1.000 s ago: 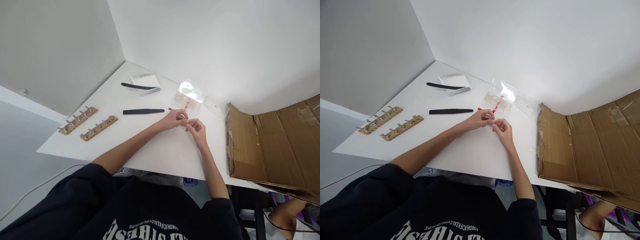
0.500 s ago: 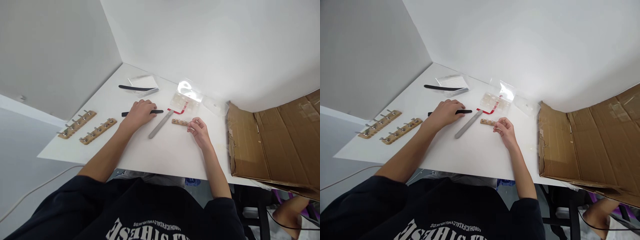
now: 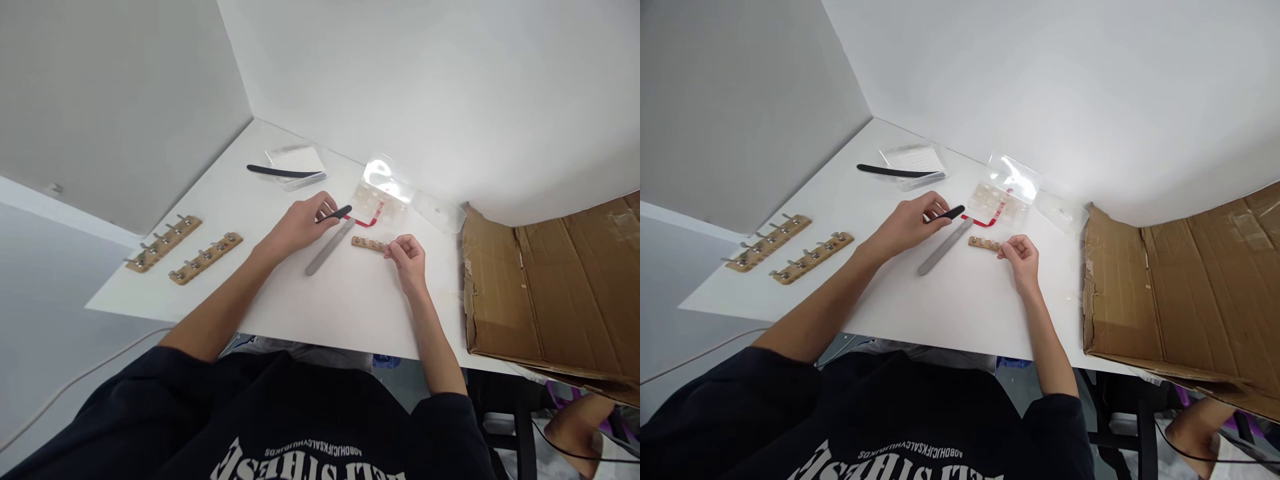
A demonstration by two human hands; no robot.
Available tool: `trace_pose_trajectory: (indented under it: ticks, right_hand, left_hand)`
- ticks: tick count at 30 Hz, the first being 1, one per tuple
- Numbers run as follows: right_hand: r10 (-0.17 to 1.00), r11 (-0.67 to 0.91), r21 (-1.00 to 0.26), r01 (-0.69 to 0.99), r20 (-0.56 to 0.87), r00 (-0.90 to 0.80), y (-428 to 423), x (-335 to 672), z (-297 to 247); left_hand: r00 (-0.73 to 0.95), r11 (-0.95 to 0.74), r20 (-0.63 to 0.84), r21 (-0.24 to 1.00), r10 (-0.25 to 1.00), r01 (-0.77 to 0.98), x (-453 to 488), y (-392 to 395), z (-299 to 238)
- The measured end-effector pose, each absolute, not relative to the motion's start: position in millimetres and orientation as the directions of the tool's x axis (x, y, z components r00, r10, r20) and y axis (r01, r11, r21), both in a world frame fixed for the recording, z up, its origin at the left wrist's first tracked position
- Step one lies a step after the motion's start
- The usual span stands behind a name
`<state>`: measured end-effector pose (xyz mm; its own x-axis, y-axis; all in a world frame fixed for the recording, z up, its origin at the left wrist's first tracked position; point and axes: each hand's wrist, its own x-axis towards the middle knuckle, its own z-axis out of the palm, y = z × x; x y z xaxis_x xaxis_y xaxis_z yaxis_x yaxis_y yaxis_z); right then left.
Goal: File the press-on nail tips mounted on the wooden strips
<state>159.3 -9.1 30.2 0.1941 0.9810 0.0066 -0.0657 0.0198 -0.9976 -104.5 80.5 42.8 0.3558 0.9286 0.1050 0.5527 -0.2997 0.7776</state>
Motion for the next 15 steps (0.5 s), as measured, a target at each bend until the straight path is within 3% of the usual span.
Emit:
trace_pose_trajectory:
  ticks: [7,11,15]
  right_hand:
    - [0.953,0.182,-0.975,0.127,0.207,0.222,-19,143,32]
    - [0.941,0.204,-0.968,0.146,0.235,0.244,-22,140,34]
    - [0.930,0.203,-0.963,0.179,0.247,0.272,-21,141,34]
  left_hand:
    - [0.538,-0.260,0.098,0.937,0.837,0.235,-73,59,38]
    - [0.535,0.055,-0.029,0.998,0.845,-0.033,-65,58,35]
    - [0.481,0.345,-0.203,0.910,0.853,-0.228,-60,60,31]
